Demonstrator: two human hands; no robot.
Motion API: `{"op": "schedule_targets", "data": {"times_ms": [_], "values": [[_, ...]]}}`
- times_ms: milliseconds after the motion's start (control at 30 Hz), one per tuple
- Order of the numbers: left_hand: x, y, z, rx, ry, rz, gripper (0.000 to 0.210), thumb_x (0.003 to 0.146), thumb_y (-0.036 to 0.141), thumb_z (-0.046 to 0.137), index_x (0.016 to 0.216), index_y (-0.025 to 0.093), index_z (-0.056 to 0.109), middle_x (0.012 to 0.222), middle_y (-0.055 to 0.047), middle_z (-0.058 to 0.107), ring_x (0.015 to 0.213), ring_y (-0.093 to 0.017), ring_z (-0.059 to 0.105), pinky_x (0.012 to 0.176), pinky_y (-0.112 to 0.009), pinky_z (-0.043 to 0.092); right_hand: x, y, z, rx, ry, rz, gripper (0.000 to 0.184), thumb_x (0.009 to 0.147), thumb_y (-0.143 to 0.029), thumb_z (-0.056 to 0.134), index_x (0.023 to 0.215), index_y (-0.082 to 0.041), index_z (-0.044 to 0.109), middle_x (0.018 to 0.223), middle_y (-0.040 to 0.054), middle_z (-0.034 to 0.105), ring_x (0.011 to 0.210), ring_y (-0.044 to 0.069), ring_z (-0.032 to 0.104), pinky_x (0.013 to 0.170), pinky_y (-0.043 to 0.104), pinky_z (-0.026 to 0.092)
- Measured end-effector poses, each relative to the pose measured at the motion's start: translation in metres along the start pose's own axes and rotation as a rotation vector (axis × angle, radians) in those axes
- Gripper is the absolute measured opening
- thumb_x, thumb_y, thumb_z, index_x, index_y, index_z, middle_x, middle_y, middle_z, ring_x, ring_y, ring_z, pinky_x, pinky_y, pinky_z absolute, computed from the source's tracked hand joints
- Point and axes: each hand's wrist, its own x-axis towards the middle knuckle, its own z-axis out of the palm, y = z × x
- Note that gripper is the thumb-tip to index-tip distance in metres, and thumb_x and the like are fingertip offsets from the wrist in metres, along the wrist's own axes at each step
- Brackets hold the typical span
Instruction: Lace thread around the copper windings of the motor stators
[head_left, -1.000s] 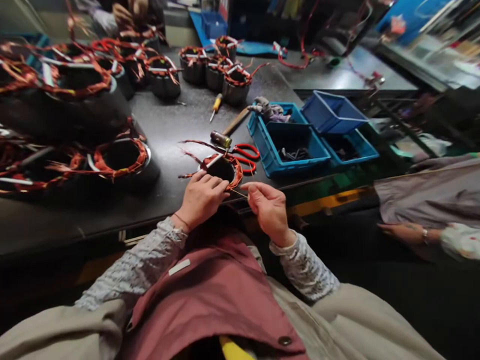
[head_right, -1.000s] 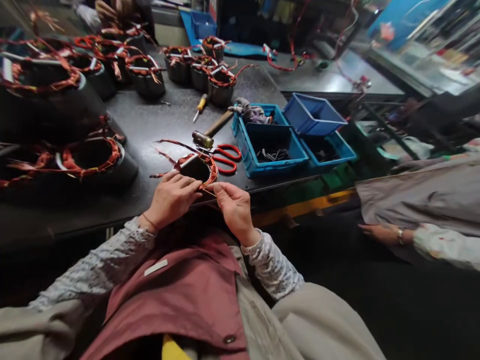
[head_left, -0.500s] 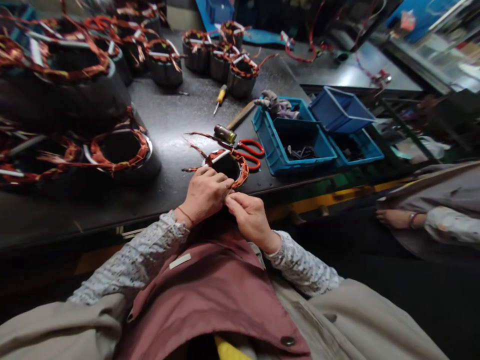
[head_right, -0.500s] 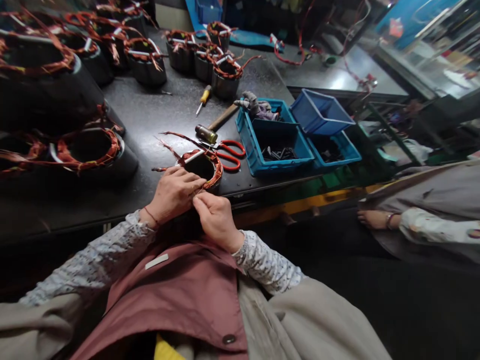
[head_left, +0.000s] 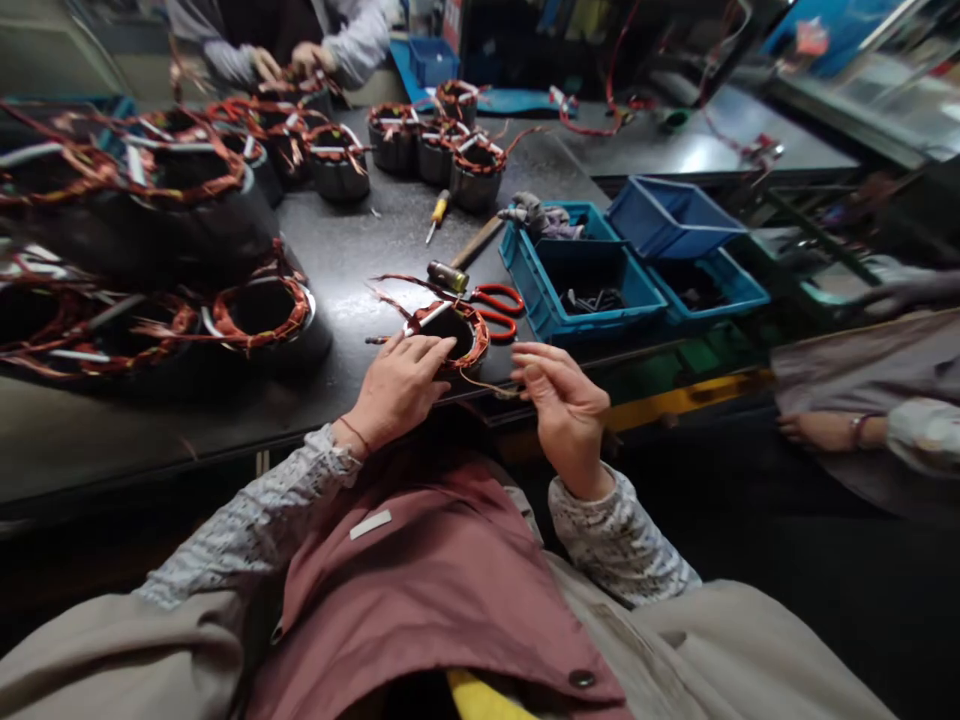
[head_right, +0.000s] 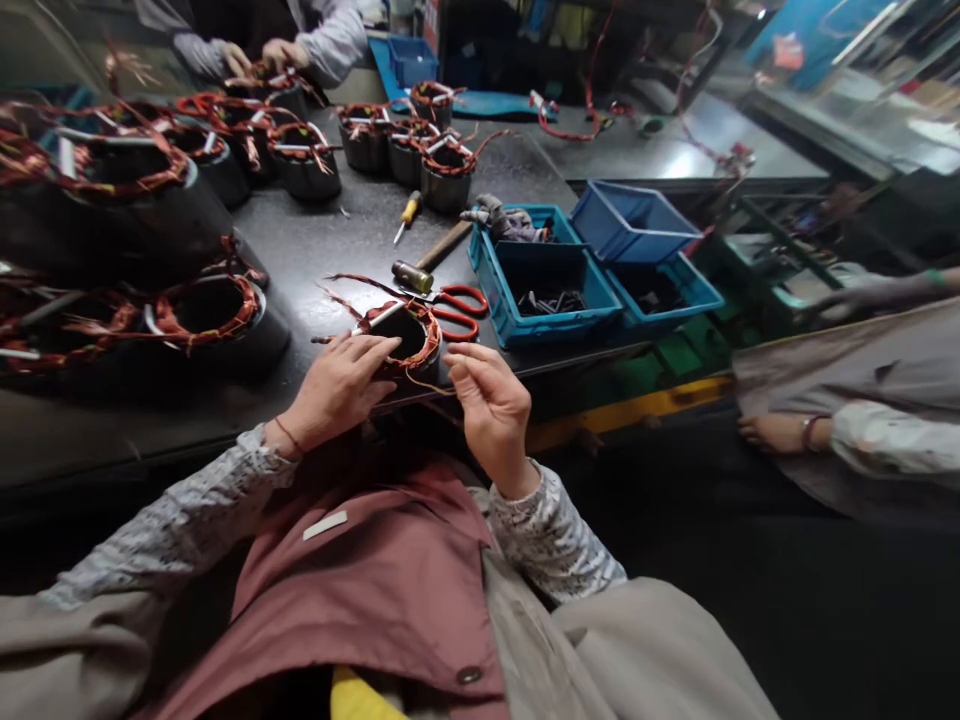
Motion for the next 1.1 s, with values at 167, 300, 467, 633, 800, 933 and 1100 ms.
{"op": "schedule_targets", "data": {"times_ms": [167, 300, 467, 633, 800, 933, 1100], "values": [[-0.003, 0.002, -0.01, 0.043, -0.032, 0.043, 0.032, 0.093, 0.026, 0.054, 0.122, 0.013, 0.06, 0.124, -0.014, 0.064, 0.117, -0.029, 0.058, 0.106, -0.05, 0.039, -0.02, -0.003, -0.001, 0.212, -0.138, 0.173, 0.023, 0.093, -0.034, 0.056, 0.1, -0.021, 0.073, 0.069, 0.0016, 0.072, 0.067, 0.015, 0.068, 0.056, 0.025, 0.052], [0.008, 0.01, -0.03, -0.02, 0.104, 0.084, 0.033, 0.095, 0.027, 0.052, 0.126, 0.017, 0.057, 0.126, -0.012, 0.062, 0.113, -0.024, 0.06, 0.097, -0.041, 0.047, -0.025, 0.012, 0.011, 0.187, -0.296, 0.23, 0.024, 0.09, -0.03, 0.059, 0.108, -0.017, 0.069, 0.069, 0.0012, 0.073, 0.06, 0.014, 0.066, 0.059, 0.025, 0.051], [0.025, 0.016, -0.042, 0.029, -0.074, 0.473, 0.02, 0.096, 0.02, 0.049, 0.108, 0.021, 0.065, 0.109, -0.007, 0.067, 0.088, -0.015, 0.064, 0.076, -0.026, 0.05, -0.022, 0.025, 0.018, 0.177, -0.408, 0.201, 0.017, 0.092, -0.028, 0.056, 0.084, -0.018, 0.067, 0.068, 0.0007, 0.07, 0.061, 0.012, 0.063, 0.062, 0.023, 0.047], [0.027, 0.012, -0.042, 0.016, -0.06, 0.538, 0.019, 0.095, 0.016, 0.048, 0.108, 0.019, 0.063, 0.111, -0.009, 0.068, 0.09, -0.014, 0.065, 0.079, -0.027, 0.05, -0.022, 0.03, 0.018, 0.157, -0.43, 0.066, 0.027, 0.096, -0.029, 0.052, 0.075, -0.018, 0.064, 0.067, 0.0004, 0.066, 0.06, 0.011, 0.059, 0.062, 0.022, 0.044], [0.027, 0.009, -0.049, 0.055, -0.154, 0.667, 0.016, 0.096, 0.017, 0.048, 0.103, 0.018, 0.062, 0.089, -0.003, 0.072, 0.075, -0.011, 0.065, 0.07, -0.022, 0.049, -0.023, 0.035, 0.019, 0.18, -0.408, 0.024, 0.023, 0.097, -0.027, 0.05, 0.083, -0.018, 0.065, 0.071, 0.0011, 0.067, 0.065, 0.012, 0.061, 0.064, 0.022, 0.046], [0.035, 0.009, -0.048, -0.006, -0.107, 0.627, 0.016, 0.094, 0.015, 0.049, 0.102, 0.016, 0.063, 0.088, -0.004, 0.071, 0.077, -0.012, 0.065, 0.072, -0.023, 0.051, -0.024, 0.033, 0.019, 0.202, -0.326, 0.042, 0.015, 0.093, -0.024, 0.057, 0.084, -0.018, 0.067, 0.073, 0.0014, 0.069, 0.067, 0.012, 0.063, 0.067, 0.023, 0.047], [0.048, 0.002, -0.041, -0.112, 0.057, 0.303, 0.02, 0.094, 0.014, 0.05, 0.105, 0.019, 0.066, 0.099, -0.006, 0.069, 0.088, -0.013, 0.065, 0.076, -0.022, 0.052, -0.025, 0.035, 0.019, 0.339, -0.056, 0.331, 0.017, 0.089, -0.032, 0.059, 0.08, -0.018, 0.064, 0.072, 0.0009, 0.066, 0.063, 0.012, 0.06, 0.059, 0.023, 0.047]]}}
